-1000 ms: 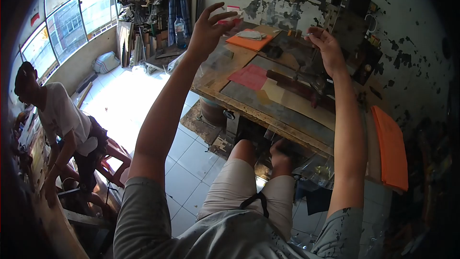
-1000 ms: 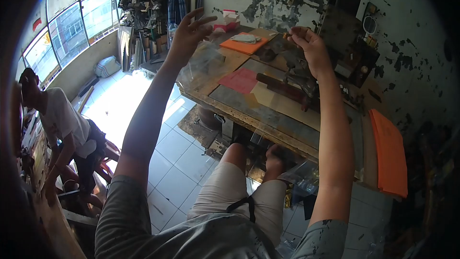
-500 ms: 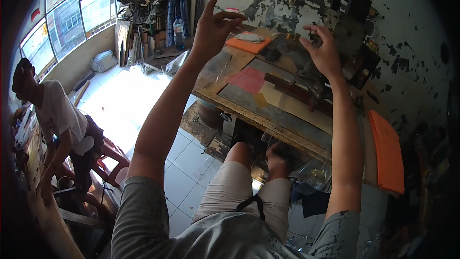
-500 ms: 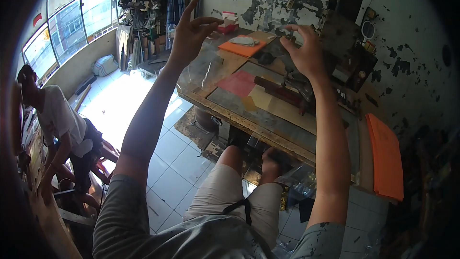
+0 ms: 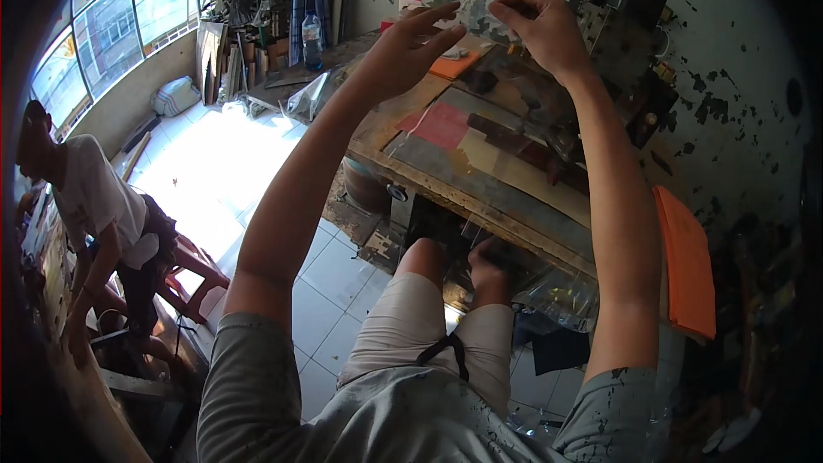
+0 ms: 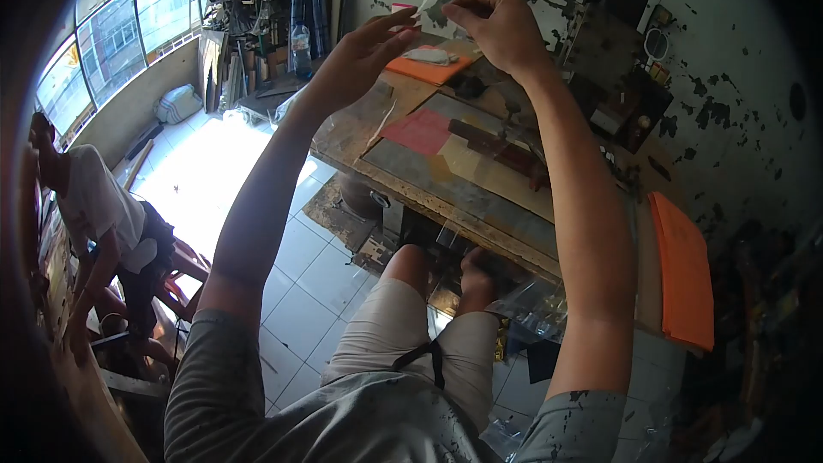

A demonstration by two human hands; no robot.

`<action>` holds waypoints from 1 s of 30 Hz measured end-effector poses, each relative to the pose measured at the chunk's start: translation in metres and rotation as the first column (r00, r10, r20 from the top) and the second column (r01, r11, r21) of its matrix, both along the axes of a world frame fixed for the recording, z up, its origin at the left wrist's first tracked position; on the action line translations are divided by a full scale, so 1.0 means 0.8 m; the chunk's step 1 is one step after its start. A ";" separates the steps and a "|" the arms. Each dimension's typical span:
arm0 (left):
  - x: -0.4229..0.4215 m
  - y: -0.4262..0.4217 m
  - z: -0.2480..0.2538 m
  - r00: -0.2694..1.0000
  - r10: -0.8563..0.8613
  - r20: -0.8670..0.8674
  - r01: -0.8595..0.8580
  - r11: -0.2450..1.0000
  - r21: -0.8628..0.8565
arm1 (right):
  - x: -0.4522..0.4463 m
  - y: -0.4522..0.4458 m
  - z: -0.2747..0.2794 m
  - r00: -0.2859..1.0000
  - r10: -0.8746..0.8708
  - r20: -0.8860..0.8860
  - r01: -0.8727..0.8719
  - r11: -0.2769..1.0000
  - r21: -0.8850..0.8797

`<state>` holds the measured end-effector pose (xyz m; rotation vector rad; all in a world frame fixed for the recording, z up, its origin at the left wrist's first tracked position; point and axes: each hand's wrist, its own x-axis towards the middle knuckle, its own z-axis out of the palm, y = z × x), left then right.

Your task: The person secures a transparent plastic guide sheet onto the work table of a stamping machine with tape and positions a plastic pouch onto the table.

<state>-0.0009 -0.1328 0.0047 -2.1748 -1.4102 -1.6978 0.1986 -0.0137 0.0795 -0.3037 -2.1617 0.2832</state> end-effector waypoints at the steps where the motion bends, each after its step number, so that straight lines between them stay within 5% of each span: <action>1: -0.009 0.000 -0.010 0.997 -0.051 0.052 0.052 0.998 -0.021 | 0.003 0.003 0.002 1.000 0.010 -0.017 -0.010 1.000 -0.003; 9: -0.047 -0.043 -0.110 0.931 -0.107 0.350 0.194 0.954 -0.226 | 0.033 0.019 0.031 0.996 -0.021 -0.088 0.021 1.000 0.001; 30: -0.063 -0.051 -0.135 0.938 -0.048 0.343 0.150 0.949 -0.277 | 0.060 0.028 0.047 0.992 -0.037 -0.125 0.031 0.998 -0.051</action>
